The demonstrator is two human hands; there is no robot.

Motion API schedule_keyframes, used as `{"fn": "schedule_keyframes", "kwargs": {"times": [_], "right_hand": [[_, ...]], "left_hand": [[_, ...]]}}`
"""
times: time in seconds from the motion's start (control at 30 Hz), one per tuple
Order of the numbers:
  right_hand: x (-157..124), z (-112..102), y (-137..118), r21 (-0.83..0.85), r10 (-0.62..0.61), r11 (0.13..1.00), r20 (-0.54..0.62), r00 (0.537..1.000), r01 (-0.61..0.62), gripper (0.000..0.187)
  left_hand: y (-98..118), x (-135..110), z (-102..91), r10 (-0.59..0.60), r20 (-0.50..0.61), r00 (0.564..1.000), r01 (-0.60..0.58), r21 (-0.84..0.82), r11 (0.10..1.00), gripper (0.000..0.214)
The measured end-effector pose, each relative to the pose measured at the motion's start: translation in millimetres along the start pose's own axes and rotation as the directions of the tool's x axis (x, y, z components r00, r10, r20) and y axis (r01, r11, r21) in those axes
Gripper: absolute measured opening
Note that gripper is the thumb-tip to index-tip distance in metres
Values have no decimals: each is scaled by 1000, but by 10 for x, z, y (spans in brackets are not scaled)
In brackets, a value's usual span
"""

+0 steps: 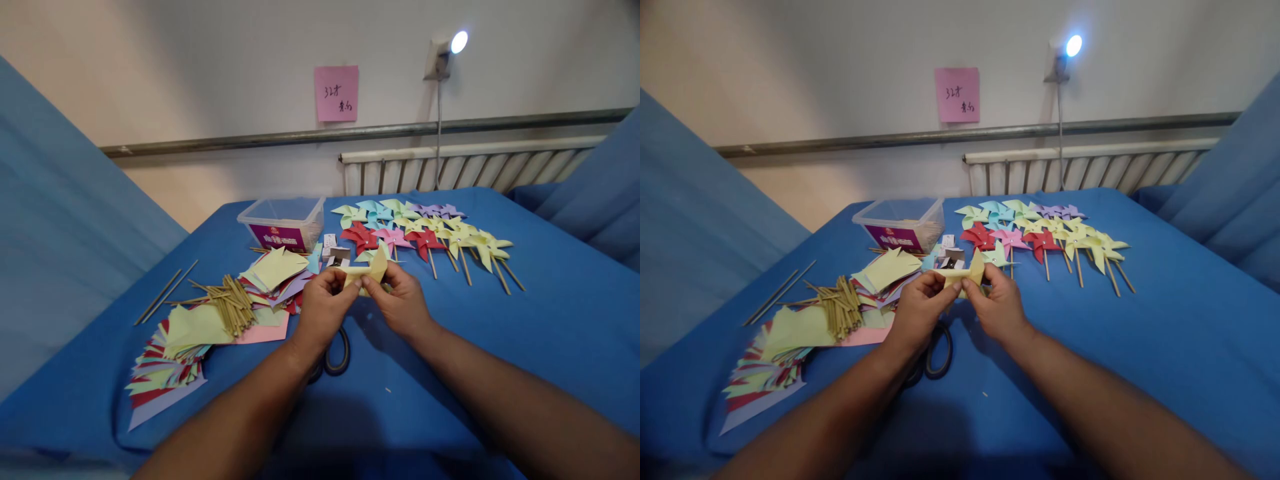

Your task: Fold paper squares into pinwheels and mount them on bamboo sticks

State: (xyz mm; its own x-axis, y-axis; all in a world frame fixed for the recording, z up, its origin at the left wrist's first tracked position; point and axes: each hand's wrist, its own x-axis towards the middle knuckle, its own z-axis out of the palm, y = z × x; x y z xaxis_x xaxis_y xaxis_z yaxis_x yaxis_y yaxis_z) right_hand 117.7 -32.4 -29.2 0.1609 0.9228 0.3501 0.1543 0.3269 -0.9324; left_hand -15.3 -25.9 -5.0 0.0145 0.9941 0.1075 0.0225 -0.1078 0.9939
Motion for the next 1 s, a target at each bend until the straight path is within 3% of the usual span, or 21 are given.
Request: {"fn": "schedule_keyframes", "kwargs": {"times": [0.17, 0.37, 0.57, 0.7, 0.8, 1.0], "right_hand": [[-3, 18, 44, 159, 45, 986, 53, 998, -53, 24], [13, 16, 146, 175, 70, 981, 70, 995, -81, 25], [13, -69, 72, 162, 3, 986, 146, 989, -27, 24], [87, -126, 63, 165, 12, 986, 32, 999, -17, 23], [167, -144, 113, 170, 42, 985, -57, 998, -31, 21], [210, -127, 221, 168, 40, 985, -35, 999, -34, 20]], "left_hand": [[-7, 26, -9, -66, 34, 997, 69, -93, 993, 27], [-82, 64, -26, -98, 84, 992, 108, -130, 986, 29], [-84, 115, -57, -177, 73, 982, 190, -258, 947, 32], [11, 189, -133, -196, 56, 979, 203, -334, 920, 28], [93, 252, -222, -182, -15, 983, 162, -384, 909, 29], [173, 336, -384, -162, -127, 978, 91, -439, 894, 26]]}}
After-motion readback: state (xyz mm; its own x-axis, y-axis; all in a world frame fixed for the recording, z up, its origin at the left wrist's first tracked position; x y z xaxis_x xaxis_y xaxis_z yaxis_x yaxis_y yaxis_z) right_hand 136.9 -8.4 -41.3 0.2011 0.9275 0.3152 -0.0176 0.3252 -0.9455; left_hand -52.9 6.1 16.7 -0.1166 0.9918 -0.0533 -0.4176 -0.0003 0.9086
